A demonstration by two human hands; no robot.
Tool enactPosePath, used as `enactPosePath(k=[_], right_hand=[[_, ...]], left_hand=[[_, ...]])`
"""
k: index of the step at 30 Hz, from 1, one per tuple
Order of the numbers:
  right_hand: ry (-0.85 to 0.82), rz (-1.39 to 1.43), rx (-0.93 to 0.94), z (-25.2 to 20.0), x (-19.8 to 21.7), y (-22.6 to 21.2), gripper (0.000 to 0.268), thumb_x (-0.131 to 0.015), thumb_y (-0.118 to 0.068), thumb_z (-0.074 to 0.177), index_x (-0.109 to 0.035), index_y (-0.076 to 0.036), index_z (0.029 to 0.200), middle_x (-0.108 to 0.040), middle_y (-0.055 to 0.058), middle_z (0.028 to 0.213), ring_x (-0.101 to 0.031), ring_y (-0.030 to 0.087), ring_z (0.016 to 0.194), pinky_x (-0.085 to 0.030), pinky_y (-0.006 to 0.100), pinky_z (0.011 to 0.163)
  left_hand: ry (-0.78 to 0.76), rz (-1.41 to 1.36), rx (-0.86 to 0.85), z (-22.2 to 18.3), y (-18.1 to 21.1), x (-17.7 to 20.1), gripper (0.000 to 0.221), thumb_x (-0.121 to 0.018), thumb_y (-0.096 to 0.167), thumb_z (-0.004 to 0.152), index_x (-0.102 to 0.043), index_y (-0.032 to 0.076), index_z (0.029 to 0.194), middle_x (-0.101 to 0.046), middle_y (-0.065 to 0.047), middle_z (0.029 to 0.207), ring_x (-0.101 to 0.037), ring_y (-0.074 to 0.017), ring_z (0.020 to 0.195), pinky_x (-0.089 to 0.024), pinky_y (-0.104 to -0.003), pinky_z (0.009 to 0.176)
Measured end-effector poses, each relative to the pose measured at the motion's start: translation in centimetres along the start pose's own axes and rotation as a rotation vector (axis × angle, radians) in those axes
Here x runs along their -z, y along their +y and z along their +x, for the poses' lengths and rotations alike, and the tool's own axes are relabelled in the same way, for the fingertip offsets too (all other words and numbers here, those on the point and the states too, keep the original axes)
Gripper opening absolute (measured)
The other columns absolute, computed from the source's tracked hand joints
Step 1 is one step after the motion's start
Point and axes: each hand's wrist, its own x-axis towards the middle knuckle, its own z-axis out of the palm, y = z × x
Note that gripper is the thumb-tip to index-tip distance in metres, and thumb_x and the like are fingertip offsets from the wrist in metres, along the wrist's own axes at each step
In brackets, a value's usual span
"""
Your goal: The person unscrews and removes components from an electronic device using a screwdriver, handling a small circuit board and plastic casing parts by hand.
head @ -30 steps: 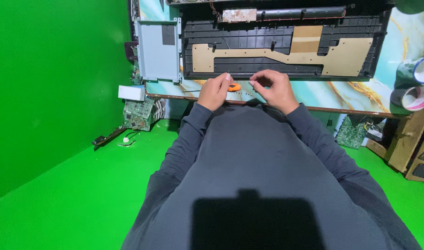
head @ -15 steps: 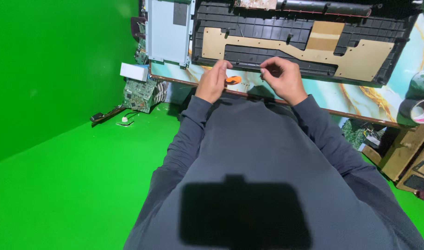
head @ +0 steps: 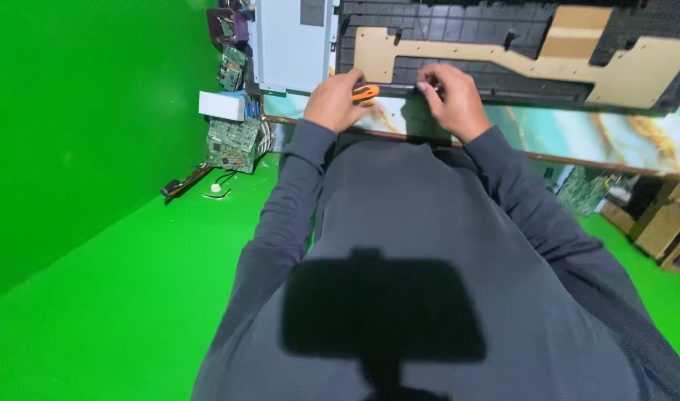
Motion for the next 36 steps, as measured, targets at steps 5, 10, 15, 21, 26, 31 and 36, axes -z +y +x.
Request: enactPosePath(k=[5, 10, 15, 21, 26, 31, 36], right_hand=[[0.047, -0.272, 0.138, 2.6, -3.9, 0.8, 0.012, -0.072, -0.002, 0.099, -0.065, -0.001, 0.109, -0.07, 0.014, 0.131, -0.064, 0.036, 0.115, -0.052, 0.044, 0.099], [0.1, -0.408, 0.147, 3.8, -6.4, 2.5, 0.012, -0.073, 0.0, 0.097, -0.066, -0.002, 0.107, -0.065, 0.017, 0.142, -0.049, 0.046, 0.137, -0.041, 0.056, 0.112], [0.064, -0.387, 0.057, 3.4, -8.3, 3.5, 0.012, -0.071, 0.002, 0.095, -0.065, -0.002, 0.105, -0.061, 0.016, 0.151, -0.04, 0.048, 0.15, -0.027, 0.063, 0.122], [0.066, -0.397, 0.04, 3.4, -8.7, 3.6, 0.012, -0.071, 0.001, 0.097, -0.066, -0.003, 0.107, -0.06, 0.016, 0.154, -0.038, 0.047, 0.152, -0.027, 0.063, 0.123], [0.055, -0.395, 0.04, 3.3, -8.4, 3.6, 0.012, -0.072, 0.0, 0.098, -0.066, -0.003, 0.107, -0.06, 0.015, 0.154, -0.039, 0.046, 0.152, -0.029, 0.062, 0.124], [0.055, -0.409, 0.037, 3.2, -8.1, 3.7, 0.011, -0.071, 0.0, 0.098, -0.065, -0.003, 0.107, -0.06, 0.014, 0.154, -0.041, 0.044, 0.152, -0.03, 0.06, 0.125], [0.101, -0.416, 0.034, 2.9, -7.8, 4.1, 0.01, -0.072, -0.001, 0.1, -0.063, -0.001, 0.103, -0.059, 0.015, 0.156, -0.039, 0.045, 0.153, -0.029, 0.06, 0.125]], left_hand=[[-0.021, 0.065, -0.058, 1.5, -5.1, -2.3, 0.046, -0.059, -0.001, 0.084, -0.062, 0.007, 0.129, -0.069, -0.017, 0.108, -0.069, -0.0414, 0.093, -0.055, -0.051, 0.08], [-0.085, 0.294, -0.173, 2.8, -8.2, -3.0, 0.064, -0.064, 0.001, 0.081, -0.058, 0.022, 0.14, -0.047, -0.01, 0.155, -0.072, -0.0349, 0.084, -0.057, -0.045, 0.071], [-0.158, 0.49, -0.222, 3.9, -8.9, -4.5, 0.089, -0.066, 0.003, 0.078, -0.043, 0.035, 0.158, -0.025, -0.012, 0.167, -0.071, -0.0294, 0.064, -0.053, -0.04, 0.053], [-0.168, 0.518, -0.153, 3.5, -9.2, -5.8, 0.09, -0.067, 0.006, 0.079, -0.04, 0.034, 0.16, -0.021, -0.024, 0.166, -0.069, -0.0277, 0.06, -0.051, -0.039, 0.051], [-0.177, 0.506, -0.148, 3.4, -9.5, -6.1, 0.092, -0.067, 0.005, 0.077, -0.039, 0.034, 0.16, -0.022, -0.023, 0.166, -0.069, -0.0279, 0.06, -0.052, -0.038, 0.052], [-0.17, 0.462, -0.175, 3.6, -9.7, -5.9, 0.094, -0.069, 0.006, 0.075, -0.04, 0.034, 0.16, -0.023, -0.022, 0.166, -0.07, -0.0292, 0.064, -0.053, -0.039, 0.055], [-0.17, 0.439, -0.18, 3.0, -9.4, -5.2, 0.095, -0.068, 0.004, 0.074, -0.04, 0.033, 0.16, -0.022, -0.022, 0.167, -0.07, -0.0294, 0.064, -0.053, -0.039, 0.056]])
